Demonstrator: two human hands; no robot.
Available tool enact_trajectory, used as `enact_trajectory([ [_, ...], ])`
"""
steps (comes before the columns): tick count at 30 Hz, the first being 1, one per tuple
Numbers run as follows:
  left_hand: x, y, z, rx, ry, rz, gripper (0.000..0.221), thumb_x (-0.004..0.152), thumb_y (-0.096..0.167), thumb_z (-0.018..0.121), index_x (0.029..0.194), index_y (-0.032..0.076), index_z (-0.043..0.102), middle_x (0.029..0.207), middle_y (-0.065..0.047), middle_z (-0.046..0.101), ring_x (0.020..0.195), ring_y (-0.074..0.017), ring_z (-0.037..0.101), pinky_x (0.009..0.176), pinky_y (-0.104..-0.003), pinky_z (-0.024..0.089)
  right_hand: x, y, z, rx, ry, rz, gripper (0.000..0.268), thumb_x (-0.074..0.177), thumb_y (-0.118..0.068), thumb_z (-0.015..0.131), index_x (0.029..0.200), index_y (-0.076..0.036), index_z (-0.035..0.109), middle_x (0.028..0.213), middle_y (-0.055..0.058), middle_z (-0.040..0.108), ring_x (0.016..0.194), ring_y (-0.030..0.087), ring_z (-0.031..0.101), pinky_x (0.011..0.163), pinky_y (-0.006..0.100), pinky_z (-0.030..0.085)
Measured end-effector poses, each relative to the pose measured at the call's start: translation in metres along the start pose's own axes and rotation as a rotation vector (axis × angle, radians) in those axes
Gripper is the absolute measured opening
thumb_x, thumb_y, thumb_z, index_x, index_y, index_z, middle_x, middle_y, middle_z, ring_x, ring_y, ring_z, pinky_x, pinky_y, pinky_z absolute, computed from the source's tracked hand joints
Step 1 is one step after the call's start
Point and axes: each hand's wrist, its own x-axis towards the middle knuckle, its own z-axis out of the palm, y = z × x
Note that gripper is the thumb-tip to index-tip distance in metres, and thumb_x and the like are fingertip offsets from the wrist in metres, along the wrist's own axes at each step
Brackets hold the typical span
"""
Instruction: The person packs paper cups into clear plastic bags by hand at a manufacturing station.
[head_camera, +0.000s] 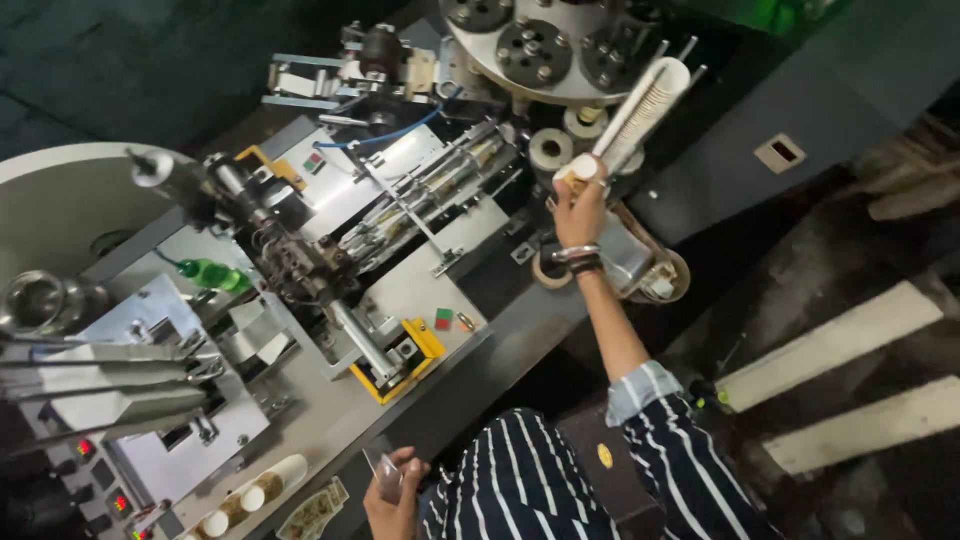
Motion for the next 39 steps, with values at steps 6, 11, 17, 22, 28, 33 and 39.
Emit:
enact_trajectory([
  [6,0.001,0.014,0.006,0.126,0.003,-0.014,0.033,0.089,0.007,0.073,0.119,-0.005,0.067,0.085,-0.017,0.078,0.082,-0.019,0.073,0.079,-0.029,0.056,0.009,-0.049,-0.023,0.156,0.038,-0.153,0.043,0.105,-0.027,0.071,0.137,-0.007,0.05,0.127,0.015,0.068,0.117,0.031,0.07,0.104,0.042,0.055],
  [11,-0.011,0.058,0.026,-0.011,0.073,-0.077,0.039,0.091,0.009,0.073,0.126,-0.009,0.065,0.091,-0.02,0.074,0.075,-0.0223,0.065,0.07,-0.033,0.047,-0.006,-0.139,-0.053,0.463,-0.01,-0.187,0.05,0.105,-0.035,0.071,0.136,-0.004,0.048,0.125,0.013,0.063,0.115,0.025,0.066,0.101,0.04,0.055],
  [17,-0.006,0.202,0.104,-0.097,-0.217,0.255,0.066,0.089,0.018,0.072,0.145,-0.001,0.043,0.127,-0.017,0.067,0.115,-0.0239,0.069,0.1,-0.036,0.053,-0.188,-0.192,-0.067,0.558,-0.682,-0.036,0.037,0.099,-0.009,0.065,0.132,0.003,0.055,0.113,0.017,0.072,0.102,0.026,0.073,0.09,0.037,0.06],
  [22,-0.011,0.213,0.138,0.319,-0.313,0.256,0.063,0.086,0.017,0.073,0.142,-0.002,0.051,0.118,-0.018,0.076,0.107,-0.0231,0.071,0.094,-0.038,0.055,-0.244,-0.211,-0.086,0.526,-0.929,-0.032,0.057,0.084,-0.011,0.069,0.134,0.01,0.052,0.098,0.021,0.073,0.087,0.032,0.074,0.079,0.039,0.059],
  [28,-0.025,0.205,0.168,0.132,-0.218,0.16,0.052,0.09,0.018,0.074,0.134,-0.004,0.057,0.117,-0.017,0.075,0.105,-0.0221,0.071,0.092,-0.035,0.057,-0.255,-0.179,-0.103,0.359,-0.92,0.012,0.053,0.087,-0.025,0.082,0.121,0.008,0.059,0.092,0.021,0.072,0.082,0.034,0.074,0.072,0.04,0.058],
  [33,-0.014,0.198,0.188,0.334,-0.317,0.051,0.076,0.081,0.027,0.077,0.15,0.01,0.049,0.112,-0.018,0.077,0.098,-0.0231,0.073,0.087,-0.035,0.059,-0.261,-0.115,-0.108,0.645,-0.897,0.295,0.045,0.101,-0.027,0.07,0.131,0.005,0.059,0.11,0.012,0.076,0.094,0.026,0.075,0.089,0.036,0.062],
  [39,0.002,0.134,0.13,0.574,-0.328,-0.068,0.05,0.086,0.026,0.075,0.132,0.01,0.065,0.119,-0.011,0.075,0.102,-0.0172,0.074,0.086,-0.032,0.06,-0.315,0.134,-0.144,0.343,-0.179,1.235,0.038,0.09,-0.031,0.071,0.113,-0.001,0.062,0.101,0.013,0.073,0.079,0.022,0.076,0.057,0.035,0.065],
])
